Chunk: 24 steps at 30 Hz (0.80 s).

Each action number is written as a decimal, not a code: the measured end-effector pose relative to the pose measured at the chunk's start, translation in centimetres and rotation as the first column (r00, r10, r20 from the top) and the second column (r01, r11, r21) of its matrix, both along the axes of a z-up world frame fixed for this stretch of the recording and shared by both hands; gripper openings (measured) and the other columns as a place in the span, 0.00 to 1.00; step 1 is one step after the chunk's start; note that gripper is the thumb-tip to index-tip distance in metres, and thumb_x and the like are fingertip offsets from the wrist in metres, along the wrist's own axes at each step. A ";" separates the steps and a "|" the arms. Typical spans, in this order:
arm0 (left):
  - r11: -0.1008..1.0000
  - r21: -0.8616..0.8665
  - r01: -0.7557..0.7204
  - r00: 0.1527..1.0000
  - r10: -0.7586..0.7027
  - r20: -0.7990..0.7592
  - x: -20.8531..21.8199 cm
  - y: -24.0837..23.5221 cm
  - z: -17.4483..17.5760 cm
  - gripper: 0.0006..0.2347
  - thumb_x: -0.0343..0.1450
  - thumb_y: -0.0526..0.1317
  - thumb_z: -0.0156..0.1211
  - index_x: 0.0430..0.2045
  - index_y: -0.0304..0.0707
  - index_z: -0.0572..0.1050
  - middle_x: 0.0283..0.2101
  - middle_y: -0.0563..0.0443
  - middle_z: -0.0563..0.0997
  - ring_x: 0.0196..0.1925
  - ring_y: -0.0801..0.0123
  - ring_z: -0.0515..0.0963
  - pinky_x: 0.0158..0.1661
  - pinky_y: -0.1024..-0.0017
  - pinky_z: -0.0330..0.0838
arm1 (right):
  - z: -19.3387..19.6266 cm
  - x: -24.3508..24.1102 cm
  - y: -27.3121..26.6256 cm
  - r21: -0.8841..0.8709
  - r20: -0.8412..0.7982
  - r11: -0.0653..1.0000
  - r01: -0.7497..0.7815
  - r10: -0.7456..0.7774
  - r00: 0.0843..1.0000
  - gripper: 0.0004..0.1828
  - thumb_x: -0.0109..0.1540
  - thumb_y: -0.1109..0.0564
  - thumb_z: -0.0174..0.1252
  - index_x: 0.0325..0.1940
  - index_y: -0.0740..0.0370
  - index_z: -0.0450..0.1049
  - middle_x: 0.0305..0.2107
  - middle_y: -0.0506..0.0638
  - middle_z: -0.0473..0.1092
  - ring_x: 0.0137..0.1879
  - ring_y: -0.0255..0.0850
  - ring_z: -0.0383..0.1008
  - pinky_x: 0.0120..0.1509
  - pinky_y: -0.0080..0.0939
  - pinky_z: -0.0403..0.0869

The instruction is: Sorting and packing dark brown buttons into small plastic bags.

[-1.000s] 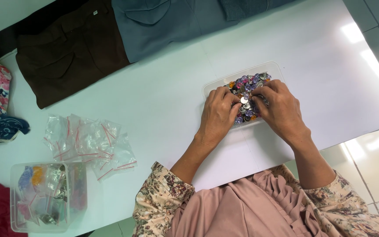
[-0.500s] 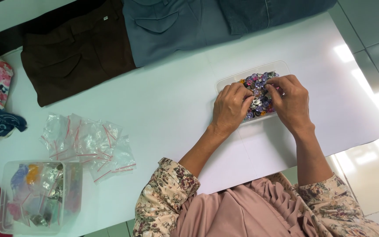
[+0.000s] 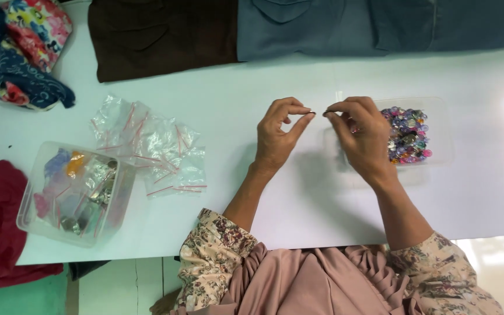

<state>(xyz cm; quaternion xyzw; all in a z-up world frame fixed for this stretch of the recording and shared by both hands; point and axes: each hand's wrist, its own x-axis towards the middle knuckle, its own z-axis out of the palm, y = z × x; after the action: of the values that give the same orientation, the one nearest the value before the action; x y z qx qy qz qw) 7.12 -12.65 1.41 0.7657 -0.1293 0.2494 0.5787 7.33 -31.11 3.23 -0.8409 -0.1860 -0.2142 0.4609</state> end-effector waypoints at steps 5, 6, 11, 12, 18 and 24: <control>0.984 0.125 -0.126 0.982 0.141 -0.127 -0.8 5.0 -4.3 0.04 0.71 0.36 0.69 0.34 0.42 0.79 0.39 0.54 0.77 0.43 0.64 0.81 0.41 0.69 0.75 | -3.8 0.7 6.4 -0.081 -0.029 0.995 -0.066 0.064 0.998 0.05 0.63 0.70 0.66 0.43 0.69 0.80 0.36 0.58 0.71 0.33 0.45 0.77 0.33 0.40 0.78; 0.975 0.170 -0.142 0.973 0.170 -0.158 -0.9 5.7 -5.3 0.04 0.71 0.35 0.69 0.33 0.40 0.79 0.39 0.53 0.76 0.45 0.62 0.81 0.43 0.68 0.75 | -4.8 0.9 7.2 -0.135 -0.077 0.989 -0.053 0.043 0.996 0.05 0.63 0.71 0.65 0.43 0.70 0.80 0.36 0.58 0.70 0.34 0.45 0.78 0.34 0.39 0.79; 0.949 0.284 -0.133 0.969 0.185 -0.164 -0.8 5.7 -7.0 0.04 0.71 0.36 0.69 0.33 0.39 0.80 0.40 0.52 0.75 0.47 0.59 0.79 0.47 0.65 0.74 | -7.4 1.4 8.0 -0.221 -0.153 0.972 -0.083 0.049 0.987 0.04 0.64 0.70 0.63 0.43 0.71 0.78 0.36 0.59 0.70 0.35 0.47 0.78 0.36 0.42 0.80; 0.930 0.344 -0.132 0.972 0.189 -0.138 -0.7 5.6 -7.3 0.04 0.71 0.37 0.69 0.33 0.38 0.80 0.41 0.52 0.75 0.48 0.58 0.78 0.48 0.64 0.73 | -7.4 1.5 7.9 -0.246 -0.146 0.966 -0.081 0.046 0.988 0.05 0.64 0.70 0.63 0.44 0.70 0.78 0.37 0.58 0.69 0.36 0.46 0.77 0.37 0.41 0.80; 0.921 0.366 -0.136 0.975 0.189 -0.115 -0.5 5.6 -8.0 0.03 0.71 0.38 0.68 0.33 0.41 0.80 0.39 0.55 0.74 0.49 0.63 0.78 0.49 0.66 0.72 | -7.1 1.2 7.9 -0.273 -0.142 0.958 -0.087 0.050 0.989 0.05 0.66 0.68 0.62 0.46 0.68 0.78 0.38 0.56 0.68 0.40 0.44 0.76 0.40 0.38 0.80; 0.910 0.388 -0.149 0.972 0.207 -0.113 -0.4 5.6 -8.1 0.03 0.72 0.38 0.67 0.34 0.43 0.79 0.40 0.56 0.74 0.47 0.62 0.77 0.48 0.66 0.72 | -7.4 1.2 7.8 -0.256 -0.124 0.963 -0.081 0.050 0.991 0.05 0.66 0.67 0.62 0.46 0.68 0.78 0.38 0.56 0.68 0.42 0.45 0.76 0.41 0.39 0.79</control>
<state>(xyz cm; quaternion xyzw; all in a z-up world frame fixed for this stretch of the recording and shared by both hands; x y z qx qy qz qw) 6.77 -7.10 -6.69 0.8877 -0.0598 0.2127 0.4040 8.56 -23.31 -4.16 -0.8986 -0.2130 -0.1231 0.3634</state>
